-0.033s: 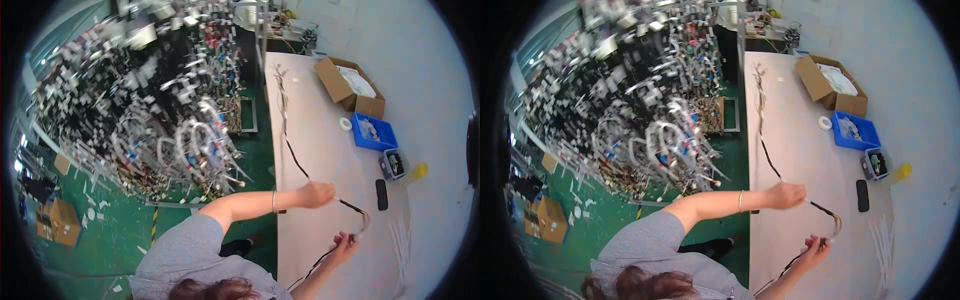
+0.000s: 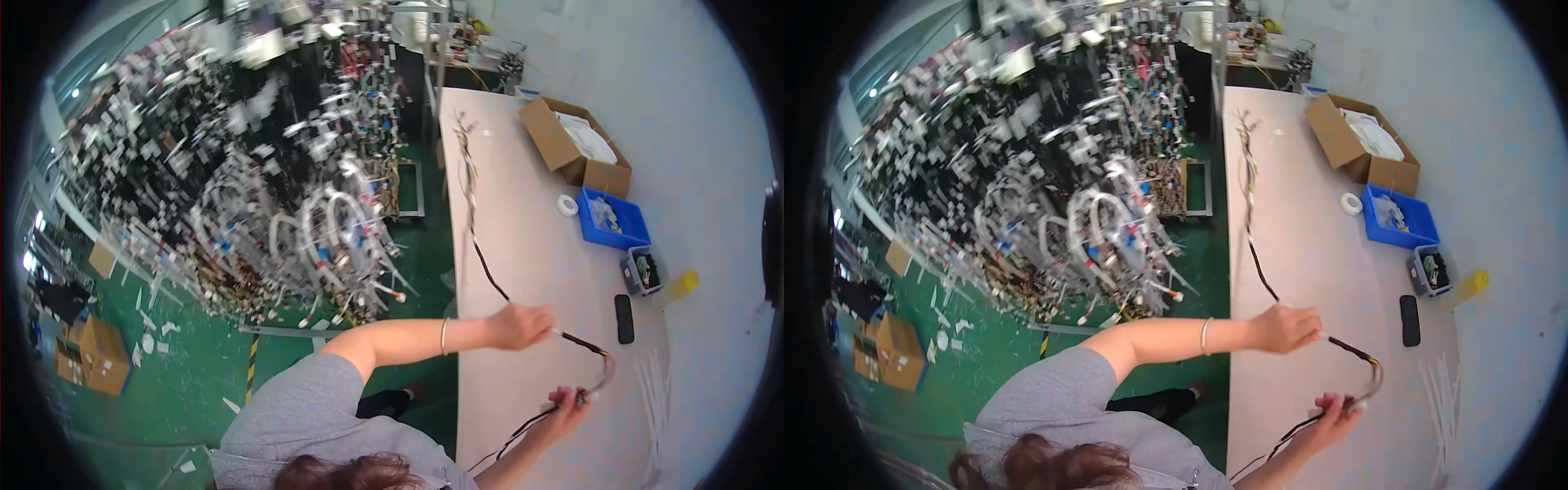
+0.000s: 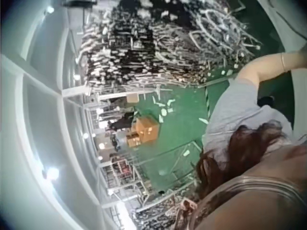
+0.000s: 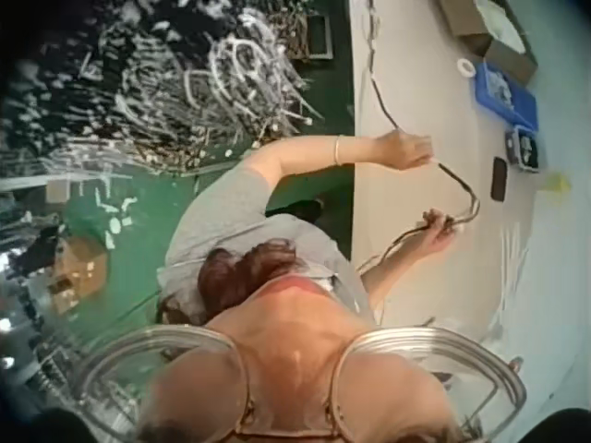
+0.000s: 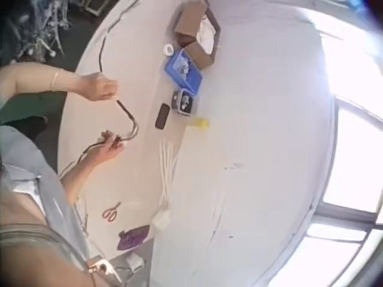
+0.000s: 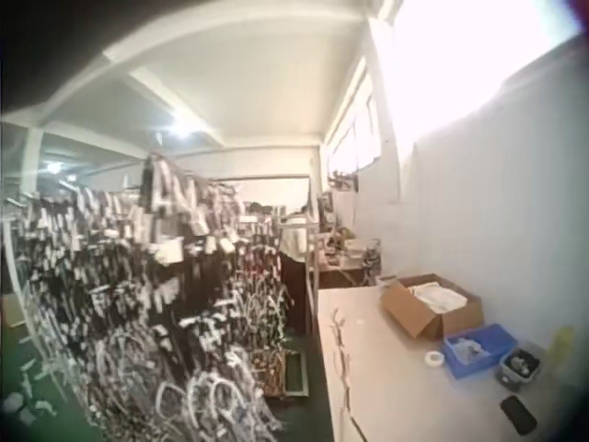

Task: The recorder is assembling and organizing wire harnesses at a manual assembly station, including using scissors to trim components.

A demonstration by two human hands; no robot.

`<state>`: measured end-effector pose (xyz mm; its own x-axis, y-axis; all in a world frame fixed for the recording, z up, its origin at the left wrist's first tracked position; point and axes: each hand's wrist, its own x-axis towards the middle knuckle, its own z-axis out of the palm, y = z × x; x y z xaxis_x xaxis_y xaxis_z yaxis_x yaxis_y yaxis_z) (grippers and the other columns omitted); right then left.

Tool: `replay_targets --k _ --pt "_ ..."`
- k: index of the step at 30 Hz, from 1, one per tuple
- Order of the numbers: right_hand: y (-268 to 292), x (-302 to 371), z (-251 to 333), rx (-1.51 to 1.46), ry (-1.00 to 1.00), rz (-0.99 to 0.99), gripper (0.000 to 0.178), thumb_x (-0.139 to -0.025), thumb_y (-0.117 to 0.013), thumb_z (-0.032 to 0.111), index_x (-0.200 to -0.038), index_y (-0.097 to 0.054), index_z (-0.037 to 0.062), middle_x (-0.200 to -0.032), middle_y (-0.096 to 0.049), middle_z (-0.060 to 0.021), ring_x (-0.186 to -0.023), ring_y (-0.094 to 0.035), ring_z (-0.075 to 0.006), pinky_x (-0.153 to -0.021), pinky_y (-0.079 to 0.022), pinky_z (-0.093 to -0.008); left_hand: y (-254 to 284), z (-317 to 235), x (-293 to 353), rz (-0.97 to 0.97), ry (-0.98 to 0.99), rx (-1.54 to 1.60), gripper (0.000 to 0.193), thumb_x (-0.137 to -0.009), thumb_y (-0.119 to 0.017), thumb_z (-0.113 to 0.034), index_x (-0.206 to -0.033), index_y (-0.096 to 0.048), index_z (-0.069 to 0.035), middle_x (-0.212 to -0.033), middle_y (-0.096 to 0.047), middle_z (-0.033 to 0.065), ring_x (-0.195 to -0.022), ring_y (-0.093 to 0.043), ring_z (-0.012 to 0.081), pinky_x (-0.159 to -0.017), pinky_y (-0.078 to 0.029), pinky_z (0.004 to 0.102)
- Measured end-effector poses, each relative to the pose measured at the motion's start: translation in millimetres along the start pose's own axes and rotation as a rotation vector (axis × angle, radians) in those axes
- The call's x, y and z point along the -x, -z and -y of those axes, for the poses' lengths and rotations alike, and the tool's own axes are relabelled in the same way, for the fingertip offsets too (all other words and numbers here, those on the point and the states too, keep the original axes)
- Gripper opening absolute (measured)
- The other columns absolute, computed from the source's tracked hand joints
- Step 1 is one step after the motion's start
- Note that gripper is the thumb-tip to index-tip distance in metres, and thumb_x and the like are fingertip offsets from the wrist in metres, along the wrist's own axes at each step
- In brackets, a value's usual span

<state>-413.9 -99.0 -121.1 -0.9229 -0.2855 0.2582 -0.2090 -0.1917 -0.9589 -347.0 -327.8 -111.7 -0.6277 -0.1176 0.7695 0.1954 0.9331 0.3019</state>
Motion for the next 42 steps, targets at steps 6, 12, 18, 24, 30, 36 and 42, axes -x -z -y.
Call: replay_targets --k 6,12,18,24,30,36,42 --pt "-36 73 166 -0.595 0.575 0.319 0.039 -0.102 -0.052 0.028 -0.126 -0.049 -0.0033 -0.077 -0.053 -0.0027 -0.055 -0.039 -0.0086 -0.049 -0.031 -0.0232 184 -204 13 -0.268 0.254 0.586 0.012 -0.101 -0.055 -0.014 -0.104 -0.049 -0.005 -0.088 -0.053 0.0068 -0.056 -0.049 0.0107 -0.048 -0.039 0.0254" --pt "-143 162 263 -0.73 0.433 0.645 0.052 -0.104 -0.051 0.039 -0.133 -0.046 -0.0047 -0.076 -0.05 -0.0013 -0.052 -0.035 -0.0075 -0.048 -0.028 -0.0235 392 -303 85 -0.27 0.654 1.342 0.02 -0.106 -0.049 -0.026 -0.108 -0.05 -0.006 -0.086 -0.051 0.0007 -0.048 -0.033 0.0018 -0.041 -0.026 0.0184" --pt "-241 249 323 -0.807 0.466 0.969 0.042 -0.105 -0.046 0.026 -0.132 -0.048 -0.0061 -0.068 -0.046 0.0 -0.049 -0.032 -0.0057 -0.045 -0.024 -0.0222 523 -328 155 -0.491 0.393 1.043 0.027 -0.104 -0.051 -0.017 -0.124 -0.049 0.001 -0.105 -0.056 0.0105 -0.049 -0.034 0.0002 -0.038 -0.026 0.0161" --pt "-419 324 405 -0.86 0.355 1.136 0.041 -0.104 -0.052 0.015 -0.144 -0.048 0.0065 -0.076 -0.055 0.0026 -0.058 -0.042 -0.0012 -0.049 -0.03 -0.0164 677 -238 178 -0.886 0.4 0.544 0.019 -0.104 -0.05 -0.012 -0.118 -0.058 0.0 -0.103 -0.065 0.0076 -0.053 -0.037 -0.0007 -0.042 -0.027 0.0148" --pt "-589 326 445 -0.608 0.56 0.88 0.039 -0.102 -0.056 0.02 -0.138 -0.056 0.0058 -0.076 -0.055 0.0029 -0.059 -0.042 -0.0021 -0.051 -0.034 -0.0192 780 -128 157 -0.901 0.481 0.48 0.02 -0.102 -0.056 -0.016 -0.114 -0.061 -0.001 -0.101 -0.063 0.0044 -0.057 -0.038 0.0027 -0.046 -0.028 0.0177" --pt "-648 327 398 -0.613 0.388 0.938 0.038 -0.103 -0.057 0.023 -0.138 -0.059 0.0102 -0.073 -0.053 0.0037 -0.061 -0.044 -0.0035 -0.053 -0.036 -0.021 789 -61 181 -0.759 0.611 0.314 0.026 -0.103 -0.057 -0.024 -0.119 -0.061 -0.005 -0.097 -0.063 0.0035 -0.053 -0.036 0.0005 -0.044 -0.026 0.0168" --pt "-675 310 389 -0.324 0.717 0.666 0.035 -0.104 -0.056 0.023 -0.135 -0.061 0.0103 -0.067 -0.051 0.0035 -0.061 -0.048 -0.0046 -0.057 -0.042 -0.0234 787 -8 167 -0.733 0.554 0.139 0.027 -0.104 -0.055 -0.026 -0.119 -0.062 -0.005 -0.087 -0.068 0.0031 -0.052 -0.035 0.001 -0.046 -0.028 0.0184"
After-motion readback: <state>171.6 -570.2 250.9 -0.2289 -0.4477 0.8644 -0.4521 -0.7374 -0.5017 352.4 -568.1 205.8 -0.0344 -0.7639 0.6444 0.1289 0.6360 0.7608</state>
